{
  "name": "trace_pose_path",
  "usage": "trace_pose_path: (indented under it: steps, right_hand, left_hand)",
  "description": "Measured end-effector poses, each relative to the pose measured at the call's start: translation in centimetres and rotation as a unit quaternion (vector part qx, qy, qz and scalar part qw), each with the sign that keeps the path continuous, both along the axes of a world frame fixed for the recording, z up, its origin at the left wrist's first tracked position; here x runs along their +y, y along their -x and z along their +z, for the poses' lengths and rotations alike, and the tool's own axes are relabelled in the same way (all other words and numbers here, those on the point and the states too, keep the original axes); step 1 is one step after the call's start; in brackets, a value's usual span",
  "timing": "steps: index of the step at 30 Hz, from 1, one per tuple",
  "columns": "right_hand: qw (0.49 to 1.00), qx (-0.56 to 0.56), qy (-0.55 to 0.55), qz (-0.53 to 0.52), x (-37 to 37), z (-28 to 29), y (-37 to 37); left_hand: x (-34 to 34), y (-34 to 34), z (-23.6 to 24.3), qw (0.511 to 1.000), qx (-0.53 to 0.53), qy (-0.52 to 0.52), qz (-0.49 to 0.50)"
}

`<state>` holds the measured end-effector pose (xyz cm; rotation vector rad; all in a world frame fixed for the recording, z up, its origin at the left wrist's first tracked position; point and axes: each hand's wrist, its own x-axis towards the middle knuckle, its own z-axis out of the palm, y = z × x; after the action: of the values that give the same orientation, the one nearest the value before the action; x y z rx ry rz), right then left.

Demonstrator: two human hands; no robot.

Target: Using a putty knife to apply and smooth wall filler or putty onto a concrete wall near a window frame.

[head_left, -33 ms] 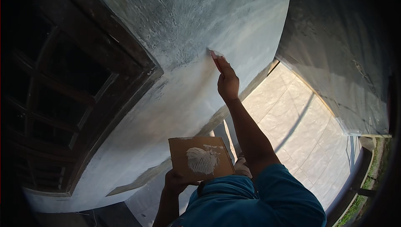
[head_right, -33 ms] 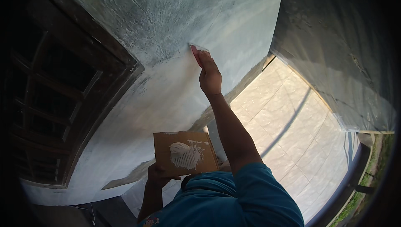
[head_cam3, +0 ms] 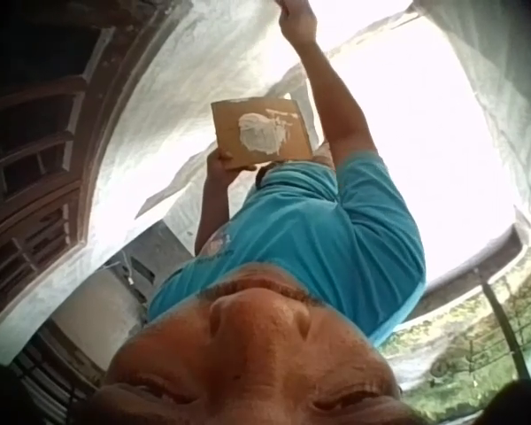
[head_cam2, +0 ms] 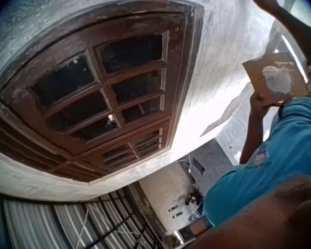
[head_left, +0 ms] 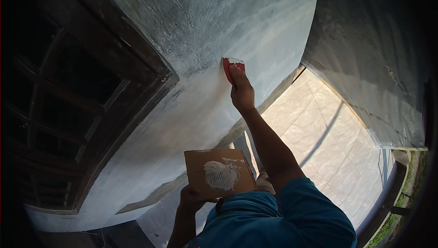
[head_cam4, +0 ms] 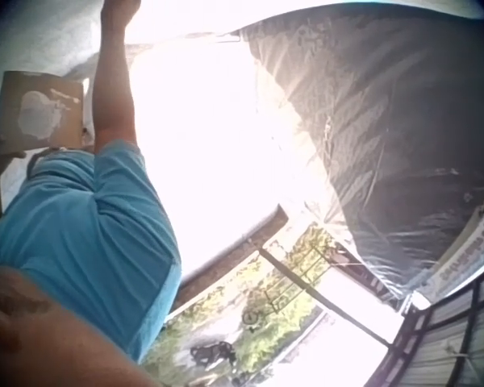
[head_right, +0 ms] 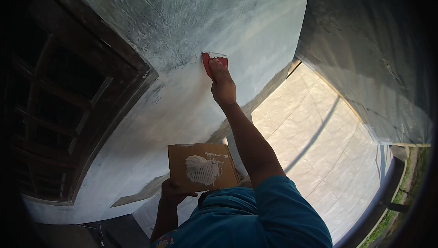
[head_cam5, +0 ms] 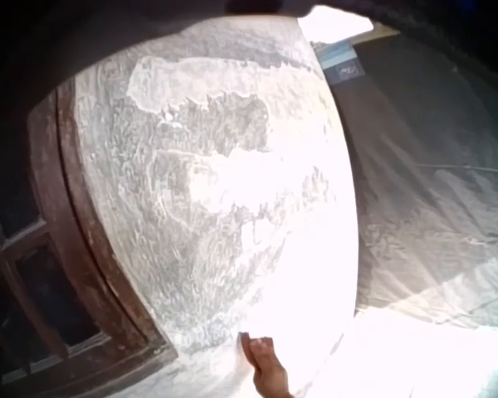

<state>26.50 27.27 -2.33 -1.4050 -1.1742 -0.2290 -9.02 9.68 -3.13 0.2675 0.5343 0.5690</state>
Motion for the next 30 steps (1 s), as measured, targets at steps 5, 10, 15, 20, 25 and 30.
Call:
trace_pose_path:
  steps: [5, 10, 15, 20, 25, 30]
  right_hand:
    - [0.981, 0.029, 0.13, 0.144, -4.4, -7.6, 3.0]
    - [0.996, 0.033, 0.067, 0.042, -3.4, -2.4, -0.4]
    - [0.996, -0.069, 0.047, 0.026, -0.4, -0.5, 1.8]
    - [0.934, -0.036, 0.248, 0.253, -6.8, -10.2, 3.7]
    - [0.917, 0.203, 0.333, 0.083, -17.3, -10.2, 1.8]
    - [0.819, 0.509, 0.256, -0.06, -28.9, -16.4, -1.5]
  left_hand:
    - [0.1, 0.2, 0.3, 0.999, -0.025, 0.034, 0.001]
    - [0.1, 0.8, -0.5, 0.999, -0.011, 0.034, 0.004]
    - [0.7, -0.7, 0.2, 0.999, 0.0, 0.044, -0.011]
    - [1.7, -0.8, -1.0, 1.0, -0.004, 0.013, -0.017]
    - [2.9, -1.4, -1.6, 1.0, 0.01, -0.008, -0.015]
    - [3.7, -4.5, 1.1, 0.996, 0.078, -0.035, -0.036]
